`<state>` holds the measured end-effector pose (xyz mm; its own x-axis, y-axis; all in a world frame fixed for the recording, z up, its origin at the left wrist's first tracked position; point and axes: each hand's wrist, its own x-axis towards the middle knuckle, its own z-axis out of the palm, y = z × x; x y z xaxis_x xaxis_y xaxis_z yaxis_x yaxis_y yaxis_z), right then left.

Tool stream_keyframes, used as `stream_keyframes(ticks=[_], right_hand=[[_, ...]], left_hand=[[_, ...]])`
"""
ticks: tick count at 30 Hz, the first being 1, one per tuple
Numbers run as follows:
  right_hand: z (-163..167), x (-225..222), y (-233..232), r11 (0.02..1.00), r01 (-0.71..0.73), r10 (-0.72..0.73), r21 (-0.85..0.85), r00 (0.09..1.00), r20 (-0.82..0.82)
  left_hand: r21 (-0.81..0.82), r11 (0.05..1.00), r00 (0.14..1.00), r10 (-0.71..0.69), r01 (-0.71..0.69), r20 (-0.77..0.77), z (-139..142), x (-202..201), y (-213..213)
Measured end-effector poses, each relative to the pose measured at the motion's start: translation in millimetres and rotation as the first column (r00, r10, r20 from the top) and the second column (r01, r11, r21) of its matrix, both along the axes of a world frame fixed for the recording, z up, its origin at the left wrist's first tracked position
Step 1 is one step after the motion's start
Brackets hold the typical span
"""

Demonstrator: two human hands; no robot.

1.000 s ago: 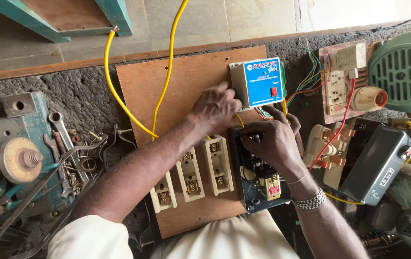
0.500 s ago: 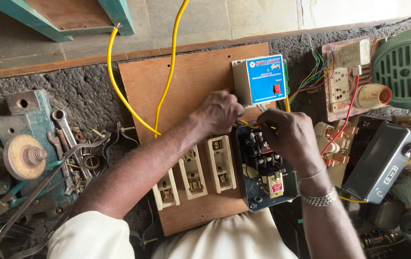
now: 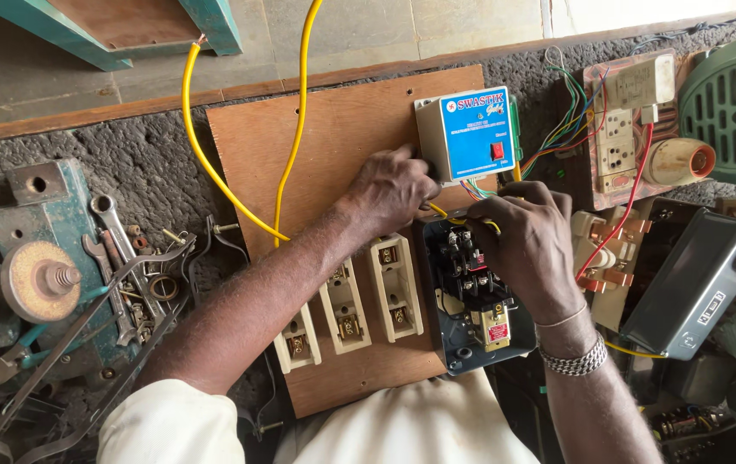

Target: The person connects multiple colored wires to a blue Swastik starter box and a black contactor on a wooden board. They use a screwdriver to tighten terminal screws and arrange the wires by hand.

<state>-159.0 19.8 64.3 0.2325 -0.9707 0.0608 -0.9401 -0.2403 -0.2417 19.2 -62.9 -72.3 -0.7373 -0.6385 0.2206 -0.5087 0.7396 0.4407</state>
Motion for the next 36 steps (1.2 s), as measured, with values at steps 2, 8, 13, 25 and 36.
stream_keyframes(ticks=[2,8,13,25,36], right_hand=[[1,2,0,0.999,0.022,-0.020,0.031,0.997,-0.075],[5,20,2,1.000,0.024,-0.021,0.013,0.983,-0.184],[3,28,2,0.997,0.022,-0.013,0.070,0.992,-0.126],[0,42,11,0.992,0.032,-0.036,0.124,0.999,0.035],[3,39,10,0.959,-0.056,0.037,0.277,0.997,0.073]], left_hand=[[-0.018,1.000,1.000,0.005,-0.005,-0.007,4,4,1],[-0.053,0.999,0.999,0.001,0.001,0.039,10,16,2],[-0.087,0.996,0.999,0.005,-0.002,0.039,8,20,2],[-0.064,0.996,0.998,-0.061,0.061,0.003,10,24,4],[-0.070,0.994,0.989,-0.076,0.085,0.125,10,28,18]])
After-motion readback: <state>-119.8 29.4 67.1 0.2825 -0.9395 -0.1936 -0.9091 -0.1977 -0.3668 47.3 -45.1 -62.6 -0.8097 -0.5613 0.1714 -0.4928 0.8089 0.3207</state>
